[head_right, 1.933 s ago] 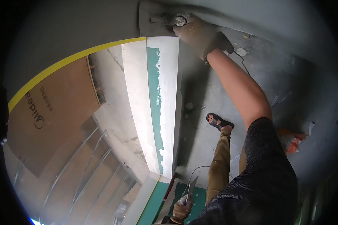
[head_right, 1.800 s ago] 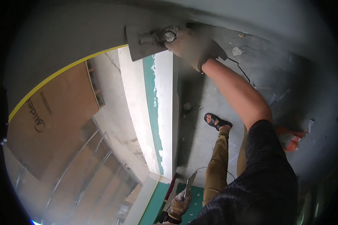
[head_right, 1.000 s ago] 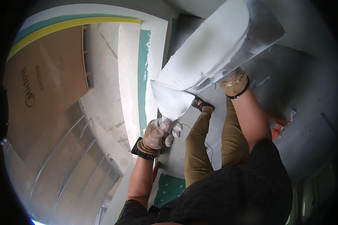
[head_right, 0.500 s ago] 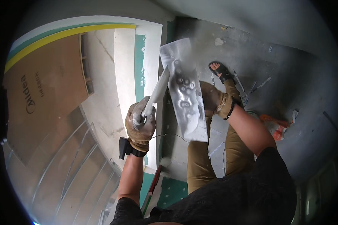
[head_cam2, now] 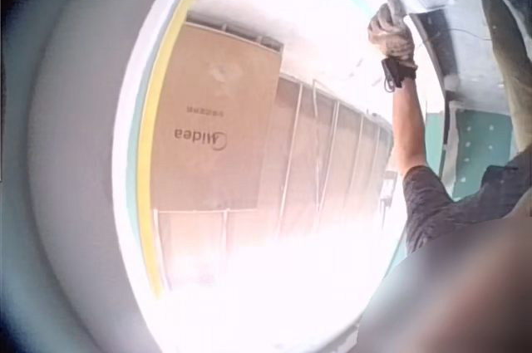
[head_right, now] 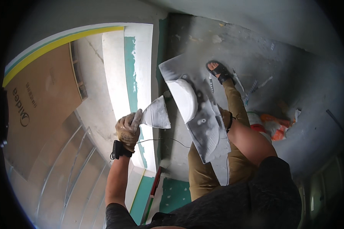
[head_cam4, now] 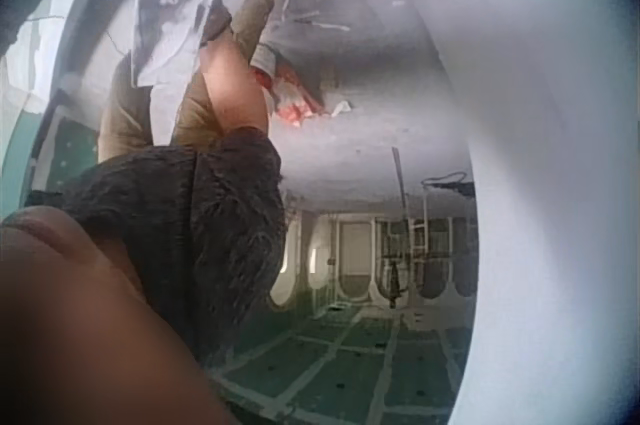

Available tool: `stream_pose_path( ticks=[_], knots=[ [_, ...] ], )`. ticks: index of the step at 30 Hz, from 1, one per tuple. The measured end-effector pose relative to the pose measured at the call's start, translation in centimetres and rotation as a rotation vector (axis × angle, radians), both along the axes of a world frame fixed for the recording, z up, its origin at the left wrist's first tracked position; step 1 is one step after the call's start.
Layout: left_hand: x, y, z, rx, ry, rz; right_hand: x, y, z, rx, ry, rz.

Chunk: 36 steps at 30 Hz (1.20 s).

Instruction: Apply joint compound to drywall seams and corners using a putty knife and trowel.

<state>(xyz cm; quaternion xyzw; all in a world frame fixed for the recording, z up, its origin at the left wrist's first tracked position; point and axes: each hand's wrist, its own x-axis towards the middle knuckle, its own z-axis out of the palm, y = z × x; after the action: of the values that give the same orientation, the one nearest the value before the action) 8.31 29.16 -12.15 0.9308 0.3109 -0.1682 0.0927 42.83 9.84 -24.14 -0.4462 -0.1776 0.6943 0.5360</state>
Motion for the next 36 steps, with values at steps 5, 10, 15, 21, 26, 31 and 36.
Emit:
stream_pose_path(
  ticks=[5, 10, 15, 21, 26, 31, 36],
  knots=[
    [-2.1, -8.0, -3.1, -0.429, 0.050, 0.808, 4.8, 5.5, -8.9, 0.089, -0.392, 0.044],
    [1.8, -21.2, -2.0, -1.293, -0.343, 2.003, 9.7, 17.5, -20.3, 0.183, -0.788, 0.076],
    [1.4, -25.9, -0.9, -1.349, -0.455, 2.210, 7.4, 26.7, -23.3, 0.138, -0.557, -0.055],
    [1.7, -24.1, -3.5, -1.317, -0.283, 2.158, 7.8, 33.3, -31.8, 0.135, -1.040, -0.169],
    [2.2, -22.8, -3.8, -1.231, -0.217, 2.155, 6.5, 35.4, -33.0, 0.024, -0.947, -0.214],
    [1.1, -22.9, -4.0, -1.236, -0.195, 2.159, 5.8, 37.5, -29.8, -0.051, -0.967, -0.163],
    [1.5, -22.0, -4.3, -1.208, -0.134, 2.165, 3.1, 35.5, -28.4, -0.082, -0.941, -0.204]
  ],
)
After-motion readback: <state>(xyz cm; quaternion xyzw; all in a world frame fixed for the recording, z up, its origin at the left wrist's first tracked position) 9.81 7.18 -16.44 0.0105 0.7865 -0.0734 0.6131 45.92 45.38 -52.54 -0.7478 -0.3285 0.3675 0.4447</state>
